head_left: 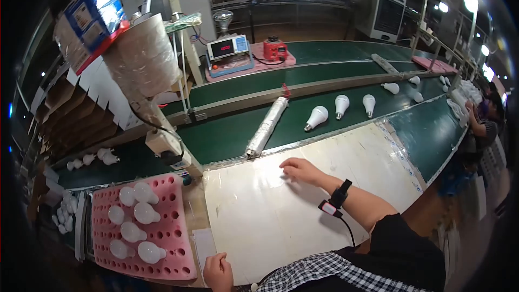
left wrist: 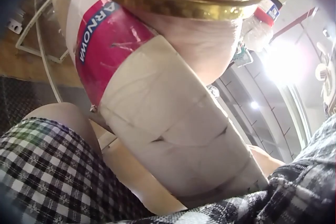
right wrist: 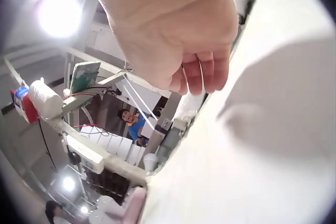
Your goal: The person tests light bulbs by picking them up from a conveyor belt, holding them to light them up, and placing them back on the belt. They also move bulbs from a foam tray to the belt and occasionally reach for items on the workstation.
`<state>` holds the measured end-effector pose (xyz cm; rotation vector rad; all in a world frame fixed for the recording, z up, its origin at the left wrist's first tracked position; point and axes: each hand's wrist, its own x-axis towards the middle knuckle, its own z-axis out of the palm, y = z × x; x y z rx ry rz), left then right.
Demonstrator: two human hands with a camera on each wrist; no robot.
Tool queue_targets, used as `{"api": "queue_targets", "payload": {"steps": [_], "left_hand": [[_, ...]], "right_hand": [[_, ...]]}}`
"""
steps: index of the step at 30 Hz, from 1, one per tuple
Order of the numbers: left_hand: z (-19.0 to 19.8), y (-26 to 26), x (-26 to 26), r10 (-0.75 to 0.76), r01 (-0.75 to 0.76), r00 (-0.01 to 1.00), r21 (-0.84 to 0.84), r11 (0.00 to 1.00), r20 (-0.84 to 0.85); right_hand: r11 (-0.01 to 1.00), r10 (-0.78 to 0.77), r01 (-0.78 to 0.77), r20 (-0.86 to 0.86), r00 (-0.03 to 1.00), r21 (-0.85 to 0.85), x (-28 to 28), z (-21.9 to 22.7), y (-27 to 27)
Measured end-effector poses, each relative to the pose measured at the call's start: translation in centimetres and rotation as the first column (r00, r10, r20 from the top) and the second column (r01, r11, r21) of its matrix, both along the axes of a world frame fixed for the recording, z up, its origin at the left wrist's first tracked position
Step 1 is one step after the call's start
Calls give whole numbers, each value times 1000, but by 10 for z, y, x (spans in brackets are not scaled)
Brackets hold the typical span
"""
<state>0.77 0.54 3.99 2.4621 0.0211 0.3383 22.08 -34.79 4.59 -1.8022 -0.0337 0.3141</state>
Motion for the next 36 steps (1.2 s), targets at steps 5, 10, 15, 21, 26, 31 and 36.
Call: {"api": "queue_targets", "payload": {"steps": [5,10,15,21,26,31,36], "left_hand": [[-6,0,3,36,-36,999,-6,999,-6],[6,-1,1,52,-52,999,-16,999,-10],[-1,2,1,88,-89,996,-34,995,-31],[-4,6,4,48,-50,994,20,999,96],[-23,6,8,34,-34,990,-5,999,134],[-19,4,6,11,-11,1000,17,1000,14],[-23,2,9,5,-5,996,-7,1000,88]], "right_hand": [[592,337,379,646,685,-711,84,17,-73],[140,583,473,459,671,-870,127,-3,-121],[-55,369,439,390,844,-897,130,-8,-119],[944,-305,331,380,873,-4,111,2,-111],[381,-93,339,-329,940,860,8,18,-29],[551,33,238,-306,951,800,-48,-17,21],[449,70,251,-314,947,858,-56,-31,23]]}}
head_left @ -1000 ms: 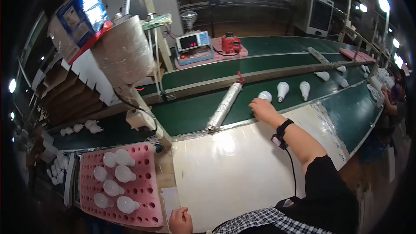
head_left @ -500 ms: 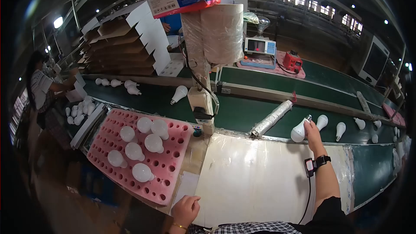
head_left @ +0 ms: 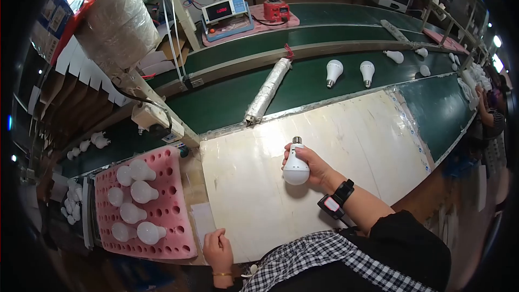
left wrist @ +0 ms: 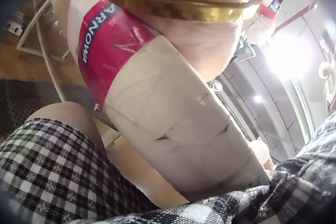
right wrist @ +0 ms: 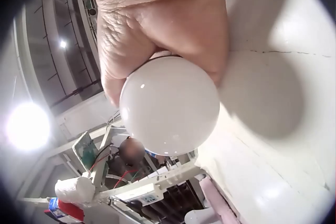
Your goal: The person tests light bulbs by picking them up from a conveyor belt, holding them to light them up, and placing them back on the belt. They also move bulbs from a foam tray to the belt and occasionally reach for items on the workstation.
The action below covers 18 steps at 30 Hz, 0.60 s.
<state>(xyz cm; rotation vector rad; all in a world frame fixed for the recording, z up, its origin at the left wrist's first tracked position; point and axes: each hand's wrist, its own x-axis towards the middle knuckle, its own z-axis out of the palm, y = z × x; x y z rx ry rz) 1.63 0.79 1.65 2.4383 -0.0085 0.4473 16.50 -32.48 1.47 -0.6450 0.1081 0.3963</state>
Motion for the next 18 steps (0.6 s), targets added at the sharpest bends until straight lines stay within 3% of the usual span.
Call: {"api": "queue_targets", "payload": {"steps": [2,6,8,9,11,13,15,18], "left_hand": [[2,0,-1,-1,2,1000,2,1000,-27],[6,-2,-2,18,-20,996,-26,999,-86],[10,-3,-2,19,-21,995,-20,1000,-99],[9,-4,-1,25,-27,993,-14,1000,-112],[4,-2,-2,17,-20,994,-29,999,-104],[-4,1,-2,8,-13,995,-47,999,-97],[-7,1,0,-11,11,1000,-24,1000,17],[5,-3,0,-6,4,999,-24,1000,-50]], "right_hand": [[971,45,-46,-9,999,-235,2,6,-1],[972,-18,6,-49,999,-233,4,19,8],[992,-110,94,-218,970,-84,4,32,9],[990,-124,108,-217,968,-85,6,32,9],[950,-22,-22,-136,990,-312,8,29,8],[954,-50,12,-120,991,-298,8,27,9],[969,-80,51,-113,990,-242,9,20,9],[982,-70,42,-143,987,-185,8,19,6]]}}
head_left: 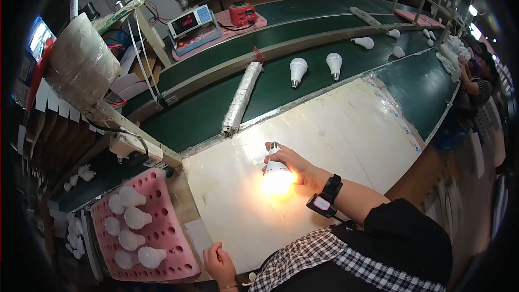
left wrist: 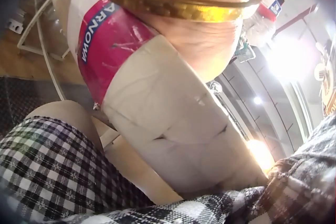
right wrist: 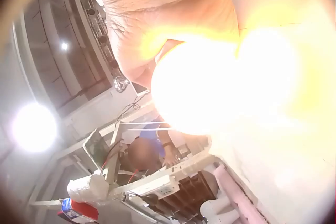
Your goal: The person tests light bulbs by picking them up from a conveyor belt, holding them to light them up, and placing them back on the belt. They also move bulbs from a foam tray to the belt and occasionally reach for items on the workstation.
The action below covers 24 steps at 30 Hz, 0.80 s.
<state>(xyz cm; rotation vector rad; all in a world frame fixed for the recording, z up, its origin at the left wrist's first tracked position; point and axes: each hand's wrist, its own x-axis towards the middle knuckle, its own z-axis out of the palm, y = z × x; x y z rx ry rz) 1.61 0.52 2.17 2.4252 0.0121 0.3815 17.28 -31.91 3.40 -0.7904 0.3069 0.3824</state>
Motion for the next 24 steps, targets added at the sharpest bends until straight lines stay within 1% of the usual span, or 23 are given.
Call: {"api": "queue_targets", "payload": {"steps": [1,4,5,7,9,10,12,14,16,17,18,19,20,22,23,24], "left_hand": [[-1,0,1,-5,5,1000,1,1000,-2],[-7,4,-1,-13,12,1000,33,999,25],[-10,5,-2,-17,17,999,32,999,29],[-14,6,-2,-21,20,999,34,999,33],[-15,6,-1,-39,36,996,31,999,86],[-14,6,-1,-40,38,995,33,999,87],[-11,5,-2,-22,21,999,23,1000,40],[-9,4,-2,-26,24,999,32,999,43],[-7,3,-3,-30,29,998,37,999,50],[-3,2,-3,-25,24,1000,30,999,20],[-1,1,-1,-20,20,1000,21,1000,-9],[-1,1,0,-25,25,1000,15,1000,-3],[-2,1,0,-16,16,1000,25,1000,22],[-3,2,-1,-6,5,999,31,999,52],[-1,3,-3,-27,24,999,58,998,44],[1,3,-3,-47,44,998,85,995,37]], "right_hand": [[998,-3,3,5,1000,55,-1,-1,-1],[993,2,-3,14,1000,114,1,-11,-3],[993,1,-2,13,1000,120,1,-13,-4],[997,-1,0,6,1000,77,2,-16,-3],[994,-8,8,0,1000,109,1,-14,-3],[991,-16,16,-5,1000,135,0,-12,-3],[994,-18,18,1,1000,112,0,-14,-3],[996,-20,19,6,1000,85,0,-16,-3],[993,-27,25,10,1000,119,0,-17,-3],[993,-32,30,15,999,114,0,-15,-4],[989,-35,37,-18,999,146,0,-12,-4],[983,-36,44,-51,998,178,1,-9,-4],[984,-39,46,-46,998,173,4,-5,-4],[997,-61,64,-61,996,52,13,3,-2],[997,-60,63,-55,997,48,23,5,-2],[999,-39,38,-60,997,-8,40,8,-3]]}}
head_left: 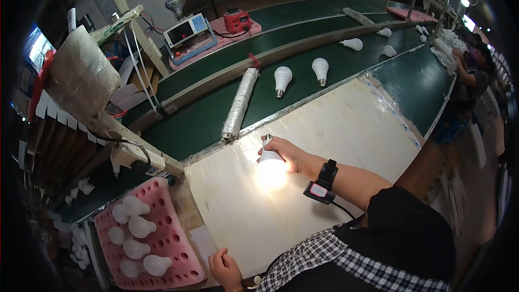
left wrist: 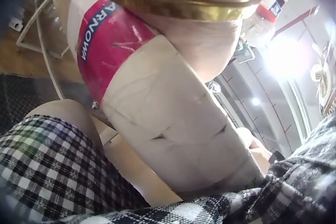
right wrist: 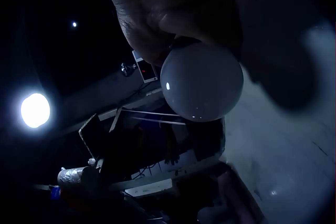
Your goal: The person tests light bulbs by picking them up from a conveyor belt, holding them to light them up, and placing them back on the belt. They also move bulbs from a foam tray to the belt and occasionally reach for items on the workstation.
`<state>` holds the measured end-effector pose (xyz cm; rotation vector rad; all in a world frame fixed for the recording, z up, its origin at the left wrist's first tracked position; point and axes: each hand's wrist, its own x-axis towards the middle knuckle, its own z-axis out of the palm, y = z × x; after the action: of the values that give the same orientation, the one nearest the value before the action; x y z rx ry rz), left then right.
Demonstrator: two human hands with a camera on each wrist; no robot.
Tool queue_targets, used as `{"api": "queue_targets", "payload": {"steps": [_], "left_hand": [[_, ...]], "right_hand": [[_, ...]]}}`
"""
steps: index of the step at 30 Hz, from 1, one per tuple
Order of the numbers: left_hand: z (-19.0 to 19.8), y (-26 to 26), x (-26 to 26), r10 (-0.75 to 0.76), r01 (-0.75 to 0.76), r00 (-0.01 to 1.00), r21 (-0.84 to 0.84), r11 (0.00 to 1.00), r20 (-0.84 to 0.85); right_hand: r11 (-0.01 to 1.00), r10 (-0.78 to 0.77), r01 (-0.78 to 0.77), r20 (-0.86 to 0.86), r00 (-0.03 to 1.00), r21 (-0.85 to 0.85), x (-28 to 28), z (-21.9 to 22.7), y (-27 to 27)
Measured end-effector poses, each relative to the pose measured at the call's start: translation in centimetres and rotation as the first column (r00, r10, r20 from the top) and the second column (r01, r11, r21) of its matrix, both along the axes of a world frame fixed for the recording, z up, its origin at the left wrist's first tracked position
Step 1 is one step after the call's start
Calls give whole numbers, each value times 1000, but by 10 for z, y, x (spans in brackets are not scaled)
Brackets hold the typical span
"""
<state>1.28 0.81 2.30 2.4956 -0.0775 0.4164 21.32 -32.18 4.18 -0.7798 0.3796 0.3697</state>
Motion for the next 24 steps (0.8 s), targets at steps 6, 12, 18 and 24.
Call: {"api": "queue_targets", "payload": {"steps": [6,12,18,24], "left_hand": [[11,-7,-1,56,-64,993,-72,995,-109],[8,-1,0,133,-135,990,-68,988,-36],[14,3,5,132,-131,990,-33,991,54],[1,8,0,125,-123,991,-29,992,52]], "right_hand": [[978,64,-1,299,952,-207,108,28,6],[-407,813,738,154,561,-538,192,-3,-78],[-793,606,556,-229,762,-250,178,-9,-131],[32,533,405,358,766,-914,146,0,-112]]}}
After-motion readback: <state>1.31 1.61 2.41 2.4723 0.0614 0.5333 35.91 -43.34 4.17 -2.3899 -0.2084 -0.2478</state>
